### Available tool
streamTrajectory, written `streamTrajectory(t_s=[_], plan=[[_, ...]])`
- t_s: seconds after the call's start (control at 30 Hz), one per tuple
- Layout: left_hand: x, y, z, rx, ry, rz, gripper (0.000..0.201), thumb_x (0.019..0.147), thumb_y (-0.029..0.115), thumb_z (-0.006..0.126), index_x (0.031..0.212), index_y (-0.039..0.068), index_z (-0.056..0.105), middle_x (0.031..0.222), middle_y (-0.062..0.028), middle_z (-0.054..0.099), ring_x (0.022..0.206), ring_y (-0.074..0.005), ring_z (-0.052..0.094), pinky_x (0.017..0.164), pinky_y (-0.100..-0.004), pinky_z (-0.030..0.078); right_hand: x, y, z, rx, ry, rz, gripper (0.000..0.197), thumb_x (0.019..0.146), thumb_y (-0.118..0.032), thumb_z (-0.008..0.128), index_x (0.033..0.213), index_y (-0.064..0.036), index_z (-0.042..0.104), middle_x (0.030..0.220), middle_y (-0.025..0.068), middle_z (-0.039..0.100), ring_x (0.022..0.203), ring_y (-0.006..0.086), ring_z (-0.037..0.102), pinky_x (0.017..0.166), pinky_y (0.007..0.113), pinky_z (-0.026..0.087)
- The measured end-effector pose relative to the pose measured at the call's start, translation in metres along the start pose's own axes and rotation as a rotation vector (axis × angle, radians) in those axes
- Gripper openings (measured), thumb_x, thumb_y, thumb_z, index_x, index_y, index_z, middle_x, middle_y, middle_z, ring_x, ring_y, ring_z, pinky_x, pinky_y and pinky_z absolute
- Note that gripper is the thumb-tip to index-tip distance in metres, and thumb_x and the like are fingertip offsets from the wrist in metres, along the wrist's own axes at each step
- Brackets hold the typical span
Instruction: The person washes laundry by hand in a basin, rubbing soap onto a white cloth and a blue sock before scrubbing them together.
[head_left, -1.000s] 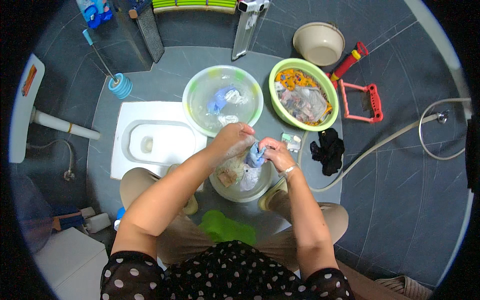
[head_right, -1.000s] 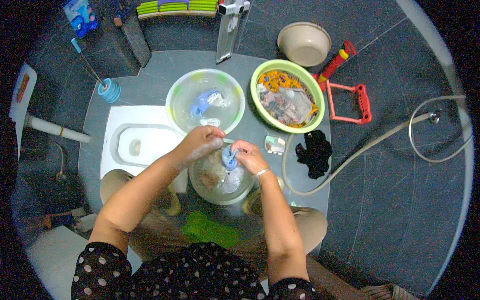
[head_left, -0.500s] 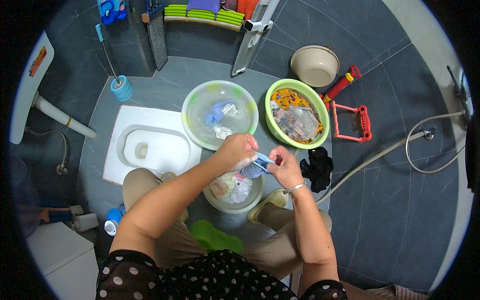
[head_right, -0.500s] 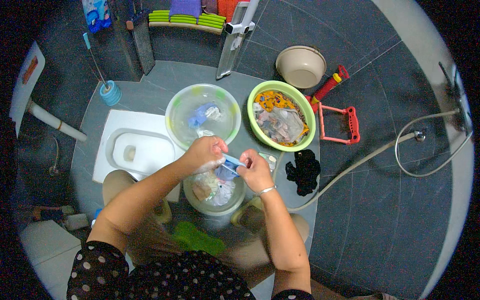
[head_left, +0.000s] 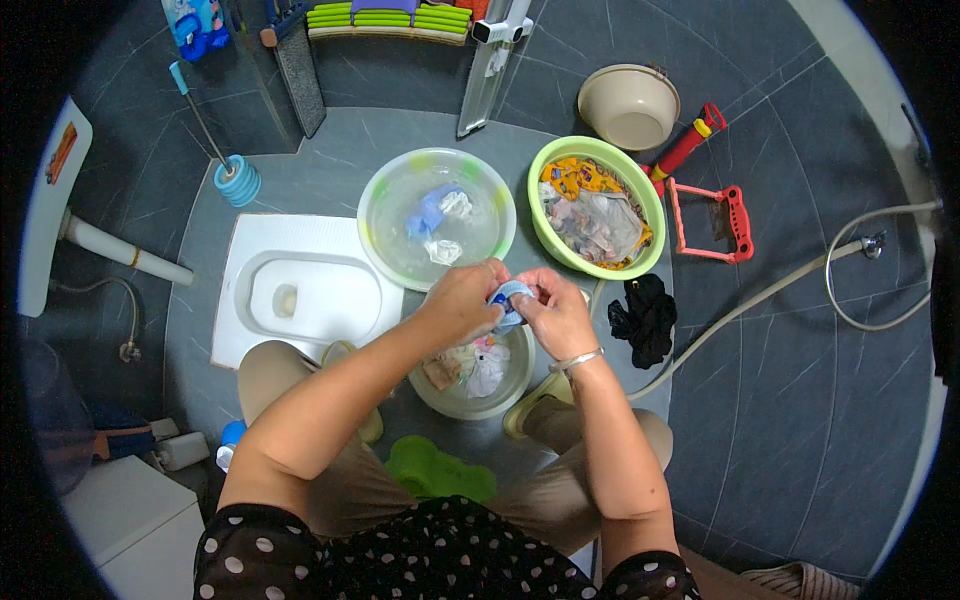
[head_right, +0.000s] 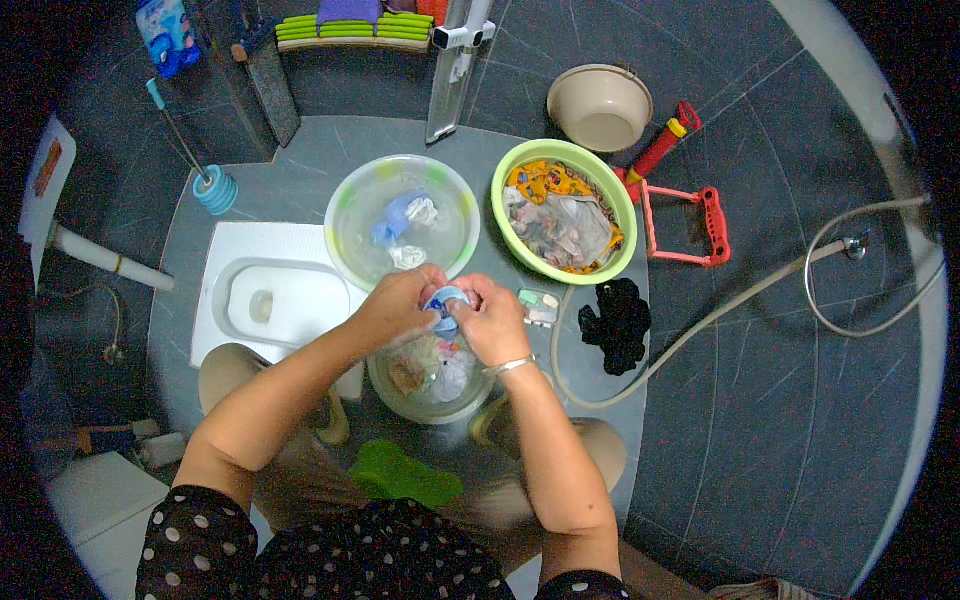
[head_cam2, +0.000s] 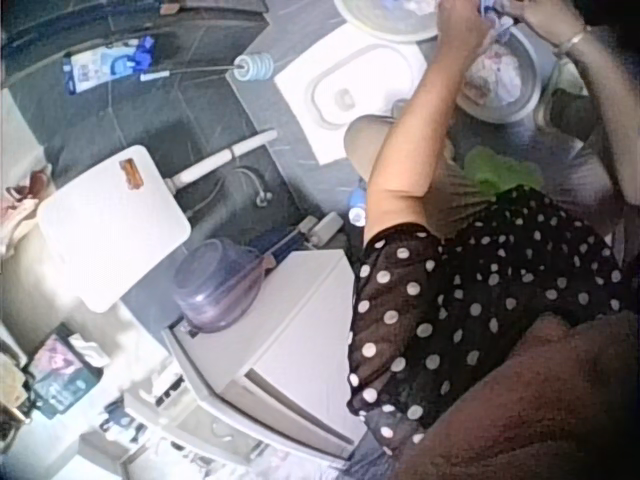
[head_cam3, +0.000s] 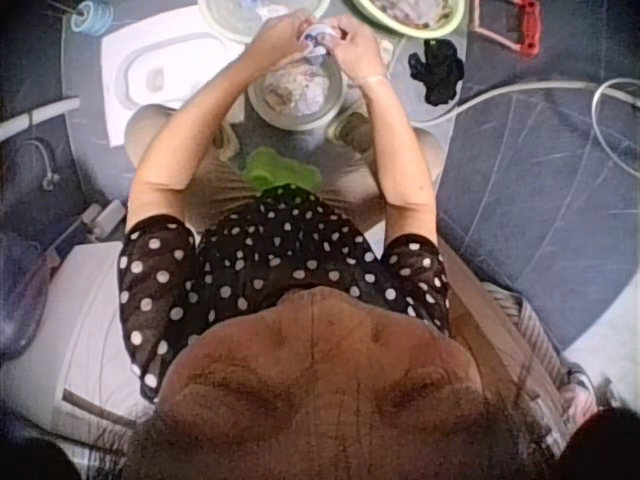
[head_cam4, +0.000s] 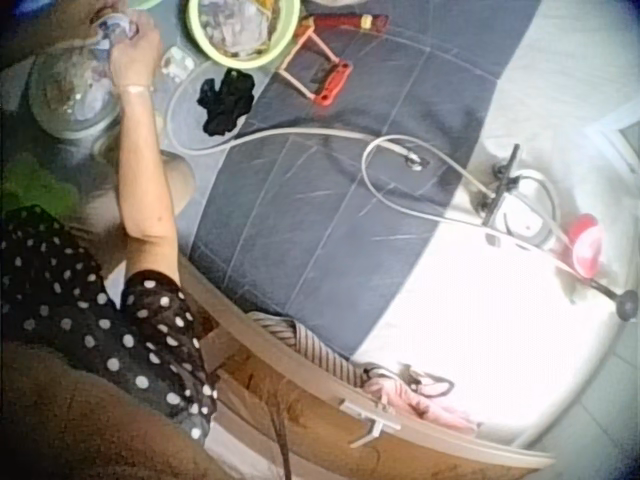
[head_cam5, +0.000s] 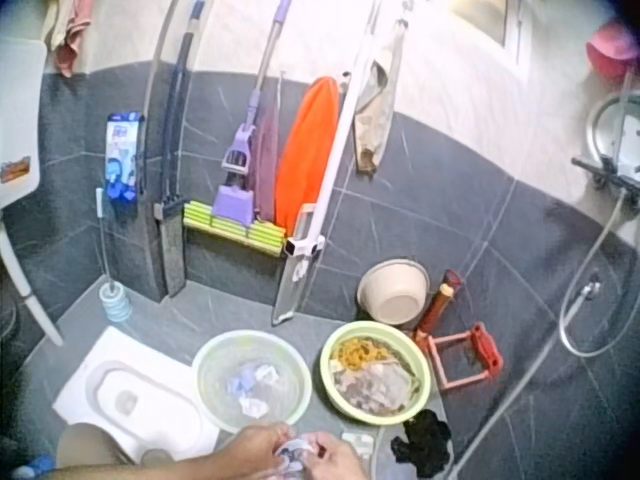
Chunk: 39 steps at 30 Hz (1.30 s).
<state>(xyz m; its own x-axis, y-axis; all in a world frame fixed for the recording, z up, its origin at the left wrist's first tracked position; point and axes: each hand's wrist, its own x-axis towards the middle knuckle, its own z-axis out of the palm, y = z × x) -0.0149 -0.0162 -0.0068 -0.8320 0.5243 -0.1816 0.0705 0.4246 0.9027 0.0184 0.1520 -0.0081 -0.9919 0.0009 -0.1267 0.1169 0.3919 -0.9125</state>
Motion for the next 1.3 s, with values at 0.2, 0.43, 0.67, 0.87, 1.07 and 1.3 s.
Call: streamTrajectory(t_s=[0.2, 0.43, 0.67, 0.87, 1.07, 1.3], plan=[[-0.004, 0.007, 0.009, 0.553, 0.352, 0.578, 0.021, 0.071, 0.008, 0.058, 0.092, 0.007, 0.052, 0.089, -0.0105, 0.053, 0.085, -0.0299, 0.056, 0.072, -0.0403, 0.047, 0.009, 0.019, 0.004, 0.119, 0.045, 0.114, 0.016, 0.075, -0.012, 0.065, 0.086, -0.0010, 0.062, 0.064, 0.0013, 0.056, 0.058, 0.0088, 0.050, 0.053, 0.024, 0.042], [-0.014, 0.004, 0.019, 0.647, 0.205, 0.538, 0.019, 0.077, 0.013, 0.056, 0.094, 0.006, 0.050, 0.087, -0.0135, 0.053, 0.070, -0.0352, 0.058, 0.060, -0.0420, 0.049, 0.002, -0.001, 0.009, 0.572, -0.017, 0.354, 0.010, 0.080, -0.006, 0.060, 0.087, 0.0015, 0.063, 0.070, 0.0040, 0.062, 0.055, 0.0098, 0.054, 0.048, 0.023, 0.044], [-0.011, 0.006, 0.021, 0.627, 0.037, 0.238, 0.021, 0.074, 0.009, 0.056, 0.094, 0.002, 0.052, 0.075, -0.0200, 0.062, 0.072, -0.0350, 0.063, 0.062, -0.0438, 0.049, -0.004, 0.013, 0.017, 0.330, 0.124, 0.222, 0.012, 0.077, -0.002, 0.059, 0.089, 0.0019, 0.062, 0.076, 0.0094, 0.064, 0.061, 0.0178, 0.060, 0.052, 0.030, 0.048], [-0.001, -0.027, 0.020, 0.579, -0.094, 0.142, 0.023, 0.075, 0.011, 0.057, 0.096, 0.003, 0.058, 0.080, -0.0191, 0.064, 0.077, -0.0374, 0.062, 0.069, -0.0444, 0.049, -0.023, -0.012, 0.035, -0.430, 0.353, -0.422, 0.019, 0.071, 0.000, 0.058, 0.090, 0.0013, 0.060, 0.070, 0.0163, 0.055, 0.059, 0.0269, 0.055, 0.055, 0.034, 0.044], [0.010, -0.050, 0.021, -0.109, -0.097, 0.106, 0.025, 0.081, 0.016, 0.059, 0.103, 0.004, 0.061, 0.096, -0.0054, 0.065, 0.081, -0.0196, 0.063, 0.075, -0.0356, 0.050, -0.036, -0.012, 0.051, -0.102, 0.227, -0.120, 0.013, 0.076, -0.002, 0.060, 0.089, 0.0009, 0.058, 0.068, 0.0112, 0.058, 0.060, 0.0185, 0.055, 0.057, 0.032, 0.045], [0.002, -0.013, 0.006, -0.959, 0.115, -0.446, 0.020, 0.088, 0.005, 0.043, 0.095, 0.000, 0.062, 0.084, -0.0102, 0.064, 0.071, -0.0203, 0.063, 0.061, -0.0320, 0.052, -0.038, -0.014, 0.069, 0.069, 0.117, -0.074, 0.018, 0.080, -0.012, 0.063, 0.092, -0.0001, 0.057, 0.070, 0.0081, 0.059, 0.063, 0.0167, 0.055, 0.061, 0.030, 0.045]])
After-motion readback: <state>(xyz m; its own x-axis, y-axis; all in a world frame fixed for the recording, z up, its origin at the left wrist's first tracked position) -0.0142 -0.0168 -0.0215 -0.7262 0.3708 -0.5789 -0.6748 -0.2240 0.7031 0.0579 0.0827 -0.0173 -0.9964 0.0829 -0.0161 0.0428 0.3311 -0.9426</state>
